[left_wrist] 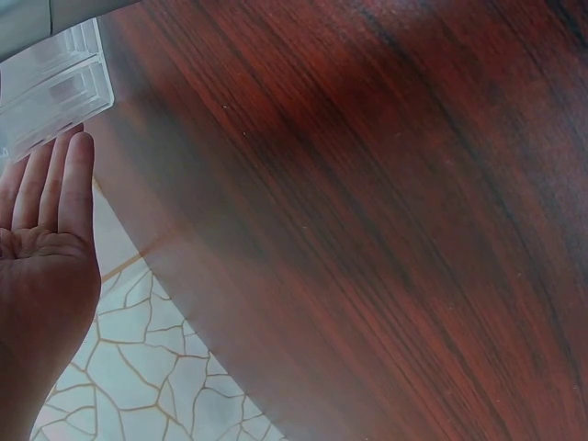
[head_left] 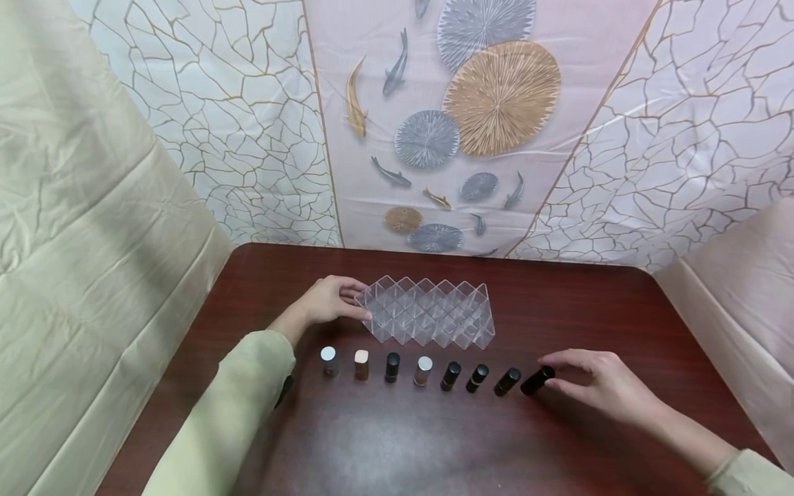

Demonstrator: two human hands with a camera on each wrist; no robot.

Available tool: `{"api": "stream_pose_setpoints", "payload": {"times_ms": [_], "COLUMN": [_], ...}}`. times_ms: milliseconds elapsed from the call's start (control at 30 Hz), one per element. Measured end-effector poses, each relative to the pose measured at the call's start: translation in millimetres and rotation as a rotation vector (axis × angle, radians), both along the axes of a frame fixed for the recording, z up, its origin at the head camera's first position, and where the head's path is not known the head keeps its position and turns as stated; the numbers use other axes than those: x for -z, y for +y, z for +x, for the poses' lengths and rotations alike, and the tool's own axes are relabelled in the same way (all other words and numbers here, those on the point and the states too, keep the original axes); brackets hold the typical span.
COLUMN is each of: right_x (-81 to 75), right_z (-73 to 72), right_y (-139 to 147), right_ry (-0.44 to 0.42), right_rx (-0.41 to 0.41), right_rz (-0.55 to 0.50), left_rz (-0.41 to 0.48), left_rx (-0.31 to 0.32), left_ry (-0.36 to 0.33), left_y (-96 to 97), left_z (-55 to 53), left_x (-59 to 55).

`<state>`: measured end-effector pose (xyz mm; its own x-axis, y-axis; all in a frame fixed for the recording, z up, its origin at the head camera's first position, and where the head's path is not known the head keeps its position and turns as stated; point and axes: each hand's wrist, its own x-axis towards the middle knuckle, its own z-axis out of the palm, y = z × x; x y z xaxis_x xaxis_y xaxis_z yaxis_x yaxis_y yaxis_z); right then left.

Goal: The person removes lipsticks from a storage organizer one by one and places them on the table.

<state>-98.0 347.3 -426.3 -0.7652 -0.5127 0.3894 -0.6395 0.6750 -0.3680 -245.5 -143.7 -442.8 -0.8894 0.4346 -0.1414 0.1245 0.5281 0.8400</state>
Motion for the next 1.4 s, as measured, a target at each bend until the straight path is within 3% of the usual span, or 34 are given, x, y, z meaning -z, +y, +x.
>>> {"api": "stream_pose_setpoints", "payload": {"times_ms": [833, 1100, 1400], "right_x": [-2.1, -19.5, -43.9], "right_z": [3.8, 0.3, -15.1], "right_y": [4.3, 6.6, 4.7], "right_ry": [-0.014, -0.041, -0.073], "right_rx": [0.024, 0.053, 0.057], "right_rz": [0.059, 0.102, 0.176], "left_rz": [-0.015, -0.055, -0.12], "left_rx": [0.01, 0.026, 0.049], "left_ry": [0.002, 0.006, 0.051], "left_y": [3.5, 3.9, -6.4], "left_z": [-1.4, -4.6, -4.5], "left_x": [-2.0, -4.2, -11.1]}}
